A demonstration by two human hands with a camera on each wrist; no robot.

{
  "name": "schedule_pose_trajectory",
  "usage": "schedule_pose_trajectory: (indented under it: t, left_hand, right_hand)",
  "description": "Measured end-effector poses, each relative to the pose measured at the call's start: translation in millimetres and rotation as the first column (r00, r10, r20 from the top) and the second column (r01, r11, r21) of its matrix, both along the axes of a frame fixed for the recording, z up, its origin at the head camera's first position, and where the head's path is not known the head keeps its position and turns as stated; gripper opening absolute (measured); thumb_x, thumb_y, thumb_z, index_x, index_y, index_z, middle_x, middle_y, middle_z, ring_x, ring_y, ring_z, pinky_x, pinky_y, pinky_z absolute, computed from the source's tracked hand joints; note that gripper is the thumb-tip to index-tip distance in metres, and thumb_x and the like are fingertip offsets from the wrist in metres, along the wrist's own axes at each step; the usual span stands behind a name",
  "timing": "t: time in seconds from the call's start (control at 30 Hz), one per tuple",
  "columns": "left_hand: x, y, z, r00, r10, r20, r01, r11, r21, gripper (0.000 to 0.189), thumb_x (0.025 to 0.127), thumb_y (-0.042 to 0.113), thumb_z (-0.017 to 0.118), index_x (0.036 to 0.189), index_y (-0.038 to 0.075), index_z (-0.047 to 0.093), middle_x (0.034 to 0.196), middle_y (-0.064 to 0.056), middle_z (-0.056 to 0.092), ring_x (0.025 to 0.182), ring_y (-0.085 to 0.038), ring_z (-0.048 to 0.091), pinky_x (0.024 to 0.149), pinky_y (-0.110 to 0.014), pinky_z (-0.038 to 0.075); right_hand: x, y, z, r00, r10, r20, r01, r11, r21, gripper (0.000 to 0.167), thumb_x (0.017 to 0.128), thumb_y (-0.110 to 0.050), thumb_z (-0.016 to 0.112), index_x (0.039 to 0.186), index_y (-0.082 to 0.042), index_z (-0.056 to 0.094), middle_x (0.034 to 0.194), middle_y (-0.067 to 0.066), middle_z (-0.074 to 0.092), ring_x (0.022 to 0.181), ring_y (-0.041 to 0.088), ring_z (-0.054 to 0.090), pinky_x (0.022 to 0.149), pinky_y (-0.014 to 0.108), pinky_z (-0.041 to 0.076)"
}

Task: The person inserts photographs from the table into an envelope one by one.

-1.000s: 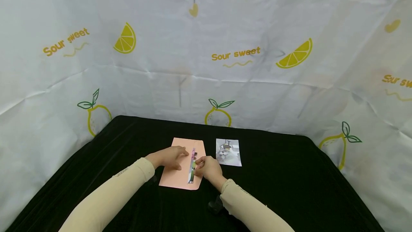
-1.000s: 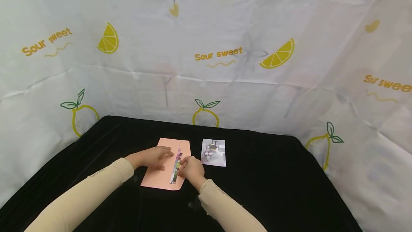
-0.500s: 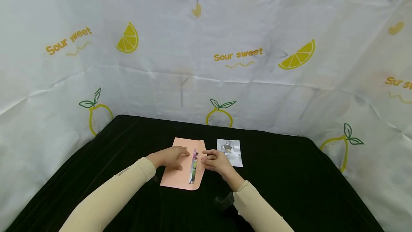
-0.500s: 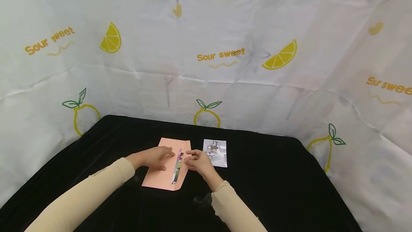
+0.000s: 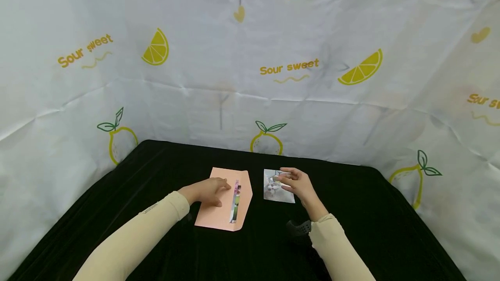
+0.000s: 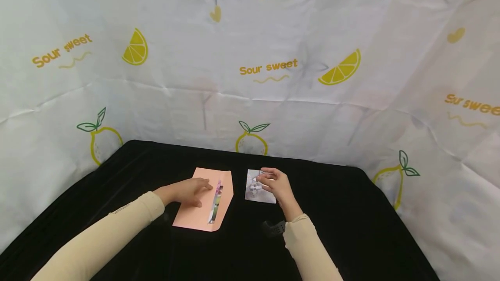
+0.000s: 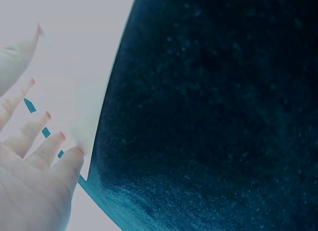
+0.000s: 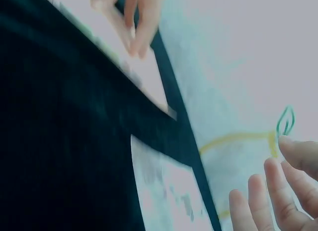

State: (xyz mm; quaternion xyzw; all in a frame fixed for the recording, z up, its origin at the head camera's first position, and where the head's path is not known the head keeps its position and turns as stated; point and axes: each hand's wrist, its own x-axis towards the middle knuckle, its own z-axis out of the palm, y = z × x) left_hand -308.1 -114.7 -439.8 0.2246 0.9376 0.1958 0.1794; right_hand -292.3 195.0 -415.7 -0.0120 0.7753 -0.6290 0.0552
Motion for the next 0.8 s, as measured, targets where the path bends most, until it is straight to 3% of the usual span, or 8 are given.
schedule_pose_trajectory:
  t: [0.1, 0.2, 0.37, 0.57, 0.7, 0.8]
  left_hand:
    - [-0.1, -0.7, -0.8, 1.0, -0.006, -0.007, 0.006, 1.0, -0.003, 0.054, 0.084, 0.022, 0.076, 0.134, 0.014, 0.057, 0.153, -0.011, 0.039, 0.143, -0.03, 0.033, 0.117, -0.046, 0.029]
    - [-0.7, -1.2, -1.7, 1.0, -0.01, -0.011, 0.01, 1.0, -0.002, 0.054, 0.083, 0.022, 0.077, 0.134, 0.014, 0.057, 0.152, -0.011, 0.04, 0.143, -0.03, 0.033, 0.117, -0.046, 0.029]
    - [-2.7, -1.2, -4.1, 1.0, -0.013, -0.011, 0.013, 1.0, -0.009, 0.055, 0.084, 0.023, 0.076, 0.134, 0.015, 0.057, 0.153, -0.01, 0.039, 0.143, -0.03, 0.033, 0.117, -0.045, 0.029]
    - [-4.2, -0.2, -6.2, 1.0, -0.013, -0.011, 0.012, 0.999, -0.03, 0.055, 0.084, 0.023, 0.076, 0.135, 0.016, 0.056, 0.154, -0.009, 0.038, 0.143, -0.029, 0.032, 0.117, -0.045, 0.029]
    - [-4.6, 0.3, -7.1, 1.0, -0.017, -0.025, 0.017, 1.0, -0.024, 0.055, 0.083, 0.022, 0.077, 0.134, 0.015, 0.057, 0.153, -0.01, 0.039, 0.143, -0.03, 0.033, 0.117, -0.045, 0.029]
    - [-5.0, 0.0, -7.9, 0.999, -0.016, -0.036, 0.015, 1.0, -0.022, 0.055, 0.083, 0.023, 0.077, 0.133, 0.014, 0.058, 0.152, -0.01, 0.04, 0.143, -0.03, 0.034, 0.117, -0.045, 0.03]
  right_hand:
    - [-8.2, 14, -5.7, 0.999, -0.024, 0.022, 0.023, 0.999, 0.035, 0.048, 0.095, -0.011, 0.061, 0.138, 0.005, 0.046, 0.108, 0.009, 0.063, 0.117, 0.039, 0.056, 0.097, 0.045, 0.051]
    - [-16.2, 23, -13.6, 0.997, -0.048, 0.055, 0.043, 0.996, 0.082, 0.05, 0.095, -0.008, 0.061, 0.138, 0.007, 0.043, 0.11, 0.014, 0.06, 0.118, 0.043, 0.055, 0.099, 0.048, 0.05]
    - [-26.3, 29, -24.4, 0.984, -0.1, 0.144, 0.075, 0.982, 0.171, 0.053, 0.092, -0.008, 0.065, 0.136, 0.009, 0.042, 0.124, 0.027, 0.053, 0.119, 0.042, 0.053, 0.099, 0.049, 0.049]
    - [-35.7, 27, -36.8, 0.962, -0.168, 0.215, 0.116, 0.965, 0.233, 0.053, 0.088, -0.004, 0.069, 0.132, 0.01, 0.043, 0.136, 0.031, 0.039, 0.127, 0.044, 0.046, 0.102, 0.049, 0.046]
    - [-39.8, 23, -42.0, 0.96, -0.209, 0.186, 0.144, 0.939, 0.314, 0.051, 0.084, -0.002, 0.073, 0.126, 0.009, 0.046, 0.134, 0.031, 0.042, 0.121, 0.044, 0.05, 0.099, 0.049, 0.049]
    - [-38.7, 19, -40.6, 0.969, -0.211, 0.133, 0.134, 0.891, 0.435, 0.049, 0.082, -0.005, 0.076, 0.121, 0.008, 0.05, 0.127, 0.029, 0.049, 0.111, 0.042, 0.056, 0.093, 0.048, 0.052]
